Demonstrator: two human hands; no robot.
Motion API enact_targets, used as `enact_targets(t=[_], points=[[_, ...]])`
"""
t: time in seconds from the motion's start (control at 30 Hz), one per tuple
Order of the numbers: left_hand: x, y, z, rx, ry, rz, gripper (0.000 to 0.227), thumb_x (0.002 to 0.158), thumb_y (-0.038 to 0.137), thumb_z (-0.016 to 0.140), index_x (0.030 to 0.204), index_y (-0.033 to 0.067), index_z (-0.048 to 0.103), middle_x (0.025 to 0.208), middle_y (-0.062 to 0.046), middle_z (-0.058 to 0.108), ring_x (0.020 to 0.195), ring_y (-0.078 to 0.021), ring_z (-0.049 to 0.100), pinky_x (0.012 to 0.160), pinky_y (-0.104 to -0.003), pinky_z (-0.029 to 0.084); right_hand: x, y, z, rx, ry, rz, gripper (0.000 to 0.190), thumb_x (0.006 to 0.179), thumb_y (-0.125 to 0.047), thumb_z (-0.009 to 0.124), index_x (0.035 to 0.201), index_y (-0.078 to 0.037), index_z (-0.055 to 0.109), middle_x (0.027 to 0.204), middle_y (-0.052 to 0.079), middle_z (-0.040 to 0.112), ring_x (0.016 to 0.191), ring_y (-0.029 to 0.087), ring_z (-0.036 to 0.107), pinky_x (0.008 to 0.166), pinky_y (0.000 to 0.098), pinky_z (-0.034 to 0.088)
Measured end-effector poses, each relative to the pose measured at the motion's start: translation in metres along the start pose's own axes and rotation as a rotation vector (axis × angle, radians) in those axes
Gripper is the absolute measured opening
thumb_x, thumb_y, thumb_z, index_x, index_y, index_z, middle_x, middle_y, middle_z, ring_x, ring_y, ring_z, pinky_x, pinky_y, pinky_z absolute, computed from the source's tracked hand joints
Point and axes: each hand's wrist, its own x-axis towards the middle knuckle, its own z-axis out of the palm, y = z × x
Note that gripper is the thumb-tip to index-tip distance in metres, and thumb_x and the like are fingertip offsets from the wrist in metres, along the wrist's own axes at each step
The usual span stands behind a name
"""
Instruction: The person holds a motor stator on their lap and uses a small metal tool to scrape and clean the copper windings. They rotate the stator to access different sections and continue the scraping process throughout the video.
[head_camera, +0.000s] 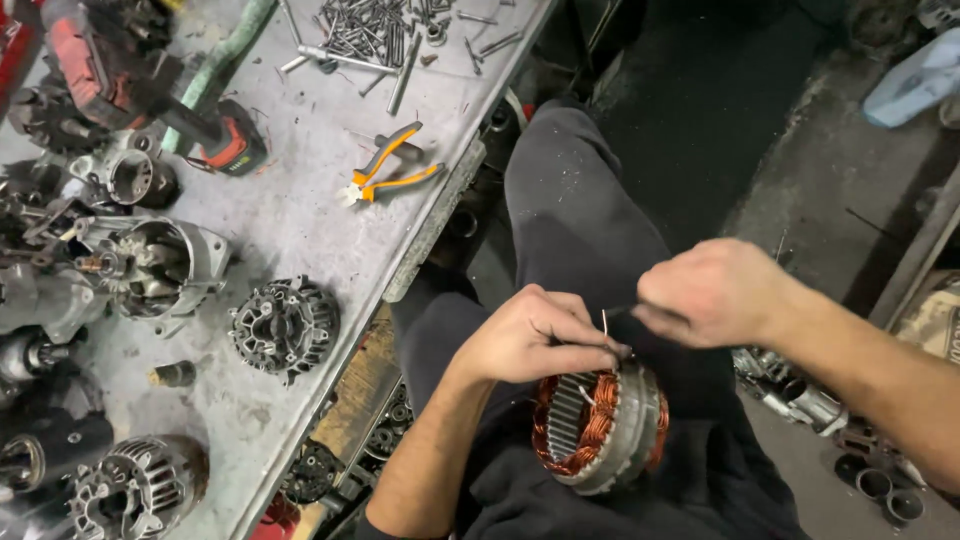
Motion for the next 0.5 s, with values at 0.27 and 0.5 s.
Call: enact_targets(t=[0.27, 0.5], points=[[-0.005, -0.017, -0.009, -0.106, -0.04, 0.106, 0.022, 0.092, 0.013, 0.082, 0.113, 0.0095, 0.078, 0.091, -0.007, 0.075, 0.084, -0.0152, 0.072, 0.08, -0.029, 0.059, 0.016, 0.012, 0.001, -0.018, -0.054, -0.057, 0.033, 0.077, -0.034, 0.074, 0.062, -0.013, 0.054, 0.057, 0.008, 0.056, 0.053, 0.034, 0.061, 0.047, 0.046, 0.049], [-0.011, -0.006, -0.007, -0.006, -0.023, 0.044, 0.023, 0.088, 0.012, 0.083, 0.111, 0.0092, 0.08, 0.083, -0.006, 0.074, 0.078, -0.0136, 0.068, 0.073, -0.028, 0.056, 0.03, -0.001, -0.009, -0.044, -0.125, 0.022, 0.034, 0.083, -0.035, 0.072, 0.064, -0.014, 0.052, 0.055, 0.007, 0.057, 0.052, 0.031, 0.064, 0.046, 0.0447, 0.051]])
